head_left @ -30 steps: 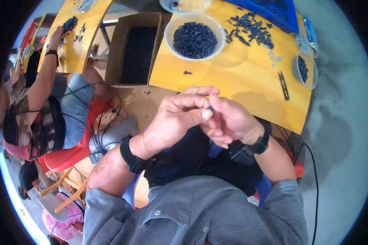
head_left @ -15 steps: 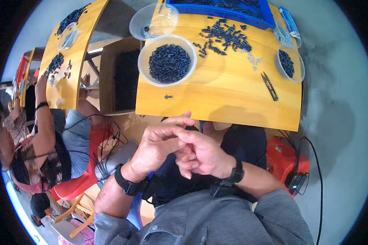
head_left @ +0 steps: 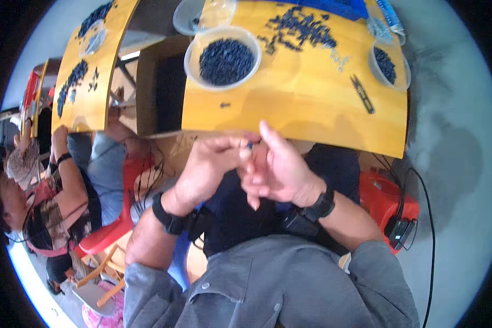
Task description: The person assembles components by hand by joining a blue plastic piece to a black wire, inserting a small silver pin, and placing the finished assembly into a bowl.
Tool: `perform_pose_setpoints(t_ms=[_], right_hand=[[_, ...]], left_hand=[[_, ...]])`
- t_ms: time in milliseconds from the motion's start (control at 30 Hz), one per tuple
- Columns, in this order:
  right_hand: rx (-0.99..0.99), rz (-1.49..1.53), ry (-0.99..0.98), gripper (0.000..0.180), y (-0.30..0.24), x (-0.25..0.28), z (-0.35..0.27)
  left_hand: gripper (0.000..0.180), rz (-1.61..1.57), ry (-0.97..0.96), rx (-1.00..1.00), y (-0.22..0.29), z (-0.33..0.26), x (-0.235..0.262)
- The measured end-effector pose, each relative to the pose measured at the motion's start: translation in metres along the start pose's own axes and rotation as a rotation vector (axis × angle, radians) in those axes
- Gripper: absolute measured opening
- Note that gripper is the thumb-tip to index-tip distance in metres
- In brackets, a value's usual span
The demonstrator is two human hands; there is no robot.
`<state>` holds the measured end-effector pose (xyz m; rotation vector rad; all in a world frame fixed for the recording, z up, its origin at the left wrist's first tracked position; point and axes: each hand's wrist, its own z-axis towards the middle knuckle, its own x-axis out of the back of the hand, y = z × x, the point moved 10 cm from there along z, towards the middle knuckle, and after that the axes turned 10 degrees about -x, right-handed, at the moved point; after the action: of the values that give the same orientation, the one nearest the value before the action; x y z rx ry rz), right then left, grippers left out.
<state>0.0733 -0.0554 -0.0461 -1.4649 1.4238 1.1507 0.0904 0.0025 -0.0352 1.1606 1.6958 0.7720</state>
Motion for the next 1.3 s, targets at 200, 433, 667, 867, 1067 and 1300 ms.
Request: perform_pose_setpoints(t_ms=[200, 433, 667, 867, 1067, 1300], right_hand=[[0.030, -0.041, 0.075, 0.063, -0.007, -0.005, 0.001], [0.082, -0.142, 0.107, 0.036, -0.009, -0.004, -0.005], [0.502, -0.794, 0.654, 0.040, -0.097, -0.004, -0.073], [1.111, -1.533, 1.621, 0.035, -0.242, -0.048, -0.253], [0.768, -1.736, 2.021, 0.036, -0.300, -0.017, -0.297], [1.065, -1.828, 1.566, 0.023, -0.288, -0.019, -0.228]], left_hand=[[0.022, -0.138, -0.064, -0.084, 0.005, 0.003, -0.004], [0.013, -0.091, -0.100, -0.137, 0.008, 0.004, -0.010], [0.038, 0.071, -0.033, -0.211, -0.008, 0.004, 0.004], [0.033, 0.558, -0.174, -0.095, -0.023, 0.011, 0.000], [0.033, 0.599, -0.232, -0.067, -0.022, 0.011, -0.002], [0.031, 0.630, -0.307, -0.199, -0.015, 0.010, -0.007]])
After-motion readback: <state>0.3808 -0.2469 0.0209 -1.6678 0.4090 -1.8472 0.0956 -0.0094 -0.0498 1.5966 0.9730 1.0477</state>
